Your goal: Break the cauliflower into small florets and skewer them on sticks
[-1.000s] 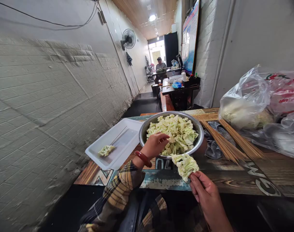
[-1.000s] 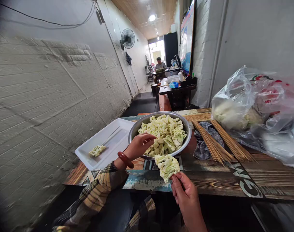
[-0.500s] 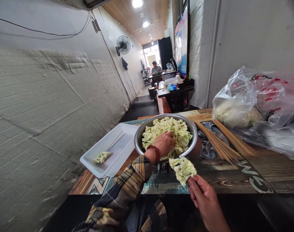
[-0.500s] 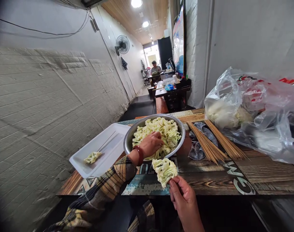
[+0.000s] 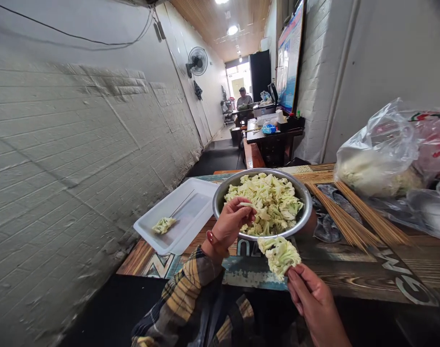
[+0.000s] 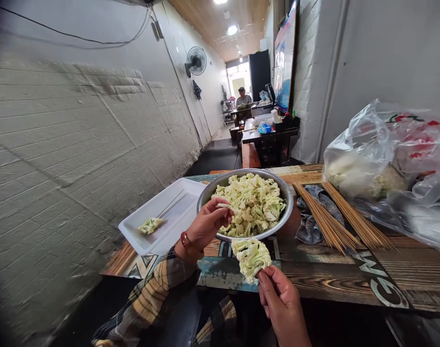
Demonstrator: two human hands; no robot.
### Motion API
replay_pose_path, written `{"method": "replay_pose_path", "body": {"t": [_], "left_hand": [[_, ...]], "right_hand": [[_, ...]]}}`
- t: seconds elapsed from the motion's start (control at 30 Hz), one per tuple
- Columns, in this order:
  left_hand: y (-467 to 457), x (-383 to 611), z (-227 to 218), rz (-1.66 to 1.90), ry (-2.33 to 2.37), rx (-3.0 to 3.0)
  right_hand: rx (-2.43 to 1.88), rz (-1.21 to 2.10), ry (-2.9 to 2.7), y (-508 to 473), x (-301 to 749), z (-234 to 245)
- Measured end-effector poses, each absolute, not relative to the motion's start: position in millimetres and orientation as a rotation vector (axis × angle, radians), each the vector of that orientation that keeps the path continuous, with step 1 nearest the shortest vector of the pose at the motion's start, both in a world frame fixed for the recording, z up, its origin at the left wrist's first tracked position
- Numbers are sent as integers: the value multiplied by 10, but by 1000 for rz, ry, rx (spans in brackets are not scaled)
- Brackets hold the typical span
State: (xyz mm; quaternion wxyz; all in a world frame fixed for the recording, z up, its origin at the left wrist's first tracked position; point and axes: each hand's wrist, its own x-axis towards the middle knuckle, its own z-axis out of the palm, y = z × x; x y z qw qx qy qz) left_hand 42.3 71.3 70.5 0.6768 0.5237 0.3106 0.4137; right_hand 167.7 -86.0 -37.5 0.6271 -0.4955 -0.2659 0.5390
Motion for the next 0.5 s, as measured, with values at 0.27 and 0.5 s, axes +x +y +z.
{"method": "replay_pose_path", "body": {"t": [0.27,0.5], "left_hand": [[780,278,619,1034,803,1428],[906,427,582,617,868,2394]], "right_hand": [[-1224,1170,-754,-855,1548,-286],[-1256,1159,-741,-860,1548,-347]]}}
